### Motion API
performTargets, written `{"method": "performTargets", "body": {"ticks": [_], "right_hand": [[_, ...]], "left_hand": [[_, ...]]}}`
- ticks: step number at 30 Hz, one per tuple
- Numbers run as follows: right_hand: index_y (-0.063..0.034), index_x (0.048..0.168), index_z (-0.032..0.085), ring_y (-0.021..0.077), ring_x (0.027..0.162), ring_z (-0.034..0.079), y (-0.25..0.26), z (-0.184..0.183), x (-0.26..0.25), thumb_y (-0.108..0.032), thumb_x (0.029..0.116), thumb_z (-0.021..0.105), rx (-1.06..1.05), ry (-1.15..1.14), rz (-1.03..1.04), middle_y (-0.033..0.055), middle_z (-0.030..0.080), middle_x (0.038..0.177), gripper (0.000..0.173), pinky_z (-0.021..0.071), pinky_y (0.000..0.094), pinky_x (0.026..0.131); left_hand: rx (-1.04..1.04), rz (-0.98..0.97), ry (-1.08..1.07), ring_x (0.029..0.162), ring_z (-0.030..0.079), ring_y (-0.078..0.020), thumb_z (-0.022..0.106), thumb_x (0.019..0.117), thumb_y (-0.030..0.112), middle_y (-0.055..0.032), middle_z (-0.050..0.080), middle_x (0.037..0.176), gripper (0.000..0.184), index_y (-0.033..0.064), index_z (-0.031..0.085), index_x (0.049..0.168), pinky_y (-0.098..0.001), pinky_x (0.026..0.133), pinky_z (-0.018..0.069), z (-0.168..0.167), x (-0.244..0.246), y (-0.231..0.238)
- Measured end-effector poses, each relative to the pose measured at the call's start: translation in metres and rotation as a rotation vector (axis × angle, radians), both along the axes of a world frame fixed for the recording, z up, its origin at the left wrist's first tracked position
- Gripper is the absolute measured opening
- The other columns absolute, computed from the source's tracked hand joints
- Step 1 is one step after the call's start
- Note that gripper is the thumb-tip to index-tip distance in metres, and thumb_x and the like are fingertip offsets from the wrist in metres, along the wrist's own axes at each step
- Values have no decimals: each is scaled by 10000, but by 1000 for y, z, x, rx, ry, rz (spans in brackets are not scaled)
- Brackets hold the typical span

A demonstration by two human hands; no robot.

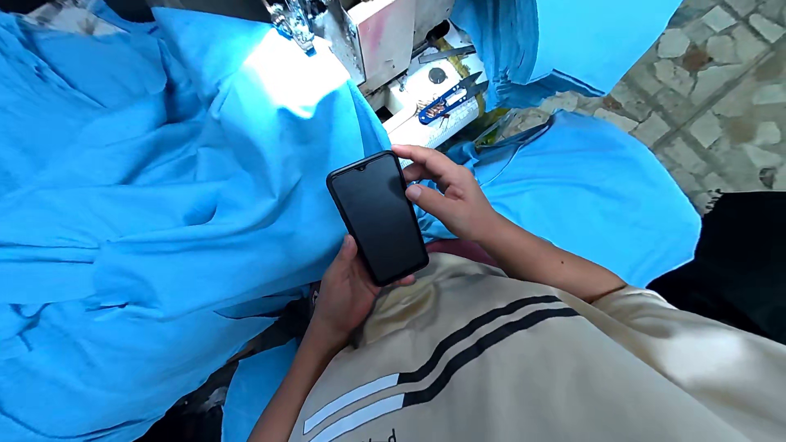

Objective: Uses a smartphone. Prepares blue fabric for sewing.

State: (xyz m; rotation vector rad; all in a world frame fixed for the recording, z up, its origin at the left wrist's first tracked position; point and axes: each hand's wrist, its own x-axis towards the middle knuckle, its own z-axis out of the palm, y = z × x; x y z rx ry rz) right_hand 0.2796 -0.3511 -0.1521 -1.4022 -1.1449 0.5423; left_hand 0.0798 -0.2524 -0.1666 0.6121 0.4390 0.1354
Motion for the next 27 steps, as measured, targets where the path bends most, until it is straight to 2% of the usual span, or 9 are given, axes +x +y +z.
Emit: {"method": "performTargets", "body": {"ticks": [8, 11, 15, 20, 23, 27], "right_hand": [[106, 1382, 502, 21, 941, 624, 1, 0, -3, -98, 987, 511, 17, 22, -29, 59, 672, 1049, 444, 530, 205, 877], [101, 1418, 480, 28, 916, 616, 2, 0, -4, -76, 979, 496, 8, 31, -36, 56, 659, 1017, 474, 527, 207, 862], [97, 1402, 502, 33, 924, 624, 3, -1, -3, -50, 984, 451, 1, 17, -33, 71, 671, 1043, 446, 532, 214, 862], [84, 1396, 511, 33, 933, 624, 3, 0, -5, -31, 966, 452, -8, 20, -49, 75, 668, 1066, 449, 530, 211, 867], [85, 1388, 520, 46, 933, 614, 4, -1, -7, -44, 950, 491, -11, -3, -74, 78, 658, 1046, 457, 523, 216, 864], [84, 1366, 540, 100, 921, 617, 6, -5, -10, -103, 937, 582, 13, -79, -121, 77, 661, 982, 469, 522, 279, 873]], "left_hand": [[-45, 14, 36, 1129, 703, -313, 408, 1070, 484, -112, 698, 1260, 435, 183, 580, 1334, -520, 900, 609, -2, -1, -2], [-52, 15, 29, 1127, 705, -315, 427, 1065, 480, -114, 696, 1264, 427, 186, 579, 1335, -517, 903, 609, -2, -2, -2], [-71, 10, 6, 1146, 696, -316, 469, 1051, 490, -116, 687, 1282, 430, 195, 585, 1341, -527, 911, 602, -4, -2, -2], [-77, 3, 3, 1145, 696, -325, 449, 1058, 492, -126, 687, 1281, 441, 189, 577, 1353, -530, 912, 602, -4, -2, -1], [-70, 10, 16, 1142, 698, -327, 446, 1058, 485, -127, 692, 1275, 434, 183, 575, 1343, -529, 910, 603, -3, -1, -2], [-65, 16, 32, 1137, 699, -319, 413, 1070, 471, -115, 693, 1267, 426, 181, 568, 1339, -530, 907, 603, -1, -1, -4]]}}
